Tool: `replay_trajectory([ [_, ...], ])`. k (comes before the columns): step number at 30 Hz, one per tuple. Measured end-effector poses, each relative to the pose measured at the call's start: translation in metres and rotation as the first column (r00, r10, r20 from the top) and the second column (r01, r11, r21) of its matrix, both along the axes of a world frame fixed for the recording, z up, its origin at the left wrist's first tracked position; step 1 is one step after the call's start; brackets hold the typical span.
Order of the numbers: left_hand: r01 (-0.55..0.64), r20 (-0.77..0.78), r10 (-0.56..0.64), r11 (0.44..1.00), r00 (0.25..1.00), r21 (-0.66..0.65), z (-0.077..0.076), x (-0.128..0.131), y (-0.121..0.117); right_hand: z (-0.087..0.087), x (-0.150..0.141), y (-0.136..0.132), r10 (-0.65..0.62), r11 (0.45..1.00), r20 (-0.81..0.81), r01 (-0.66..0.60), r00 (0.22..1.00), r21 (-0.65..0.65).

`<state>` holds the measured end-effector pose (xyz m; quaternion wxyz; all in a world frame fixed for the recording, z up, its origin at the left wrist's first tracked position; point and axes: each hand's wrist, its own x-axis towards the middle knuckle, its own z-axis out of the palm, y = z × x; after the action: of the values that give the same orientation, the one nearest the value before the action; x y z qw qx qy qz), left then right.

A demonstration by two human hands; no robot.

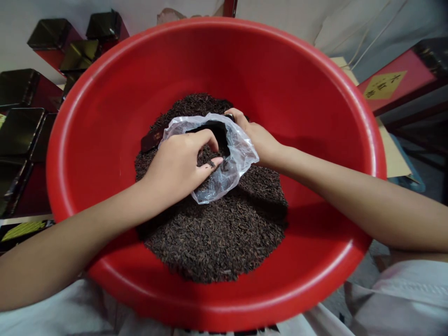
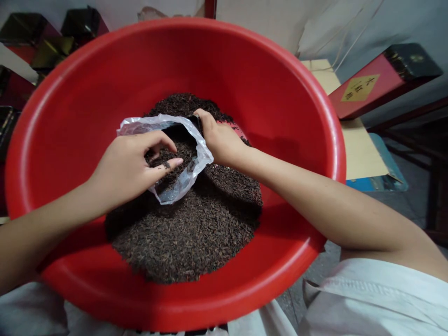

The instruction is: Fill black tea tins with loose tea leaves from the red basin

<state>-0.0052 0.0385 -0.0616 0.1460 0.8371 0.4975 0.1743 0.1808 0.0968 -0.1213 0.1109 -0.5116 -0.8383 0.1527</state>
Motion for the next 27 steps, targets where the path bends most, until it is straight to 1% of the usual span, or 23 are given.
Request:
replay_trajectory([
  [4, 0.058, 0.01, -0.057, 0.998, 0.998, -0.024, -0.007, -0.001, 0.0, 0.004, -0.002, -0.002, -0.016, 1.0, 0.034, 0.017, 0.999, -0.019],
  [7, 0.101, 0.014, -0.101, 0.994, 0.995, -0.031, -0.012, -0.001, 0.001, 0.003, -0.002, -0.002, -0.014, 1.0, 0.035, 0.015, 0.999, -0.017],
  [12, 0.161, 0.056, -0.165, 0.985, 0.985, 0.07, -0.013, -0.001, 0.002, -0.003, 0.001, 0.001, 0.01, 0.999, 0.007, -0.01, 1.0, 0.04],
  [15, 0.174, 0.079, -0.18, 0.982, 0.98, 0.078, -0.011, -0.001, 0.002, -0.004, 0.001, 0.001, 0.013, 0.999, -0.004, -0.013, 1.0, 0.051],
  [22, 0.151, 0.102, -0.144, 0.987, 0.984, -0.058, -0.005, 0.0, 0.002, 0.001, 0.0, -0.002, -0.022, 1.0, 0.015, 0.022, 1.0, -0.005],
  [25, 0.182, 0.07, -0.175, 0.976, 0.982, -0.122, -0.003, 0.002, -0.001, 0.0, 0.001, -0.001, -0.016, 1.0, -0.01, 0.016, 1.0, 0.011],
  [27, 0.182, 0.027, -0.18, 0.971, 0.983, -0.153, -0.003, 0.002, -0.004, -0.002, 0.001, 0.0, -0.009, 1.0, -0.02, 0.01, 1.0, 0.026],
])
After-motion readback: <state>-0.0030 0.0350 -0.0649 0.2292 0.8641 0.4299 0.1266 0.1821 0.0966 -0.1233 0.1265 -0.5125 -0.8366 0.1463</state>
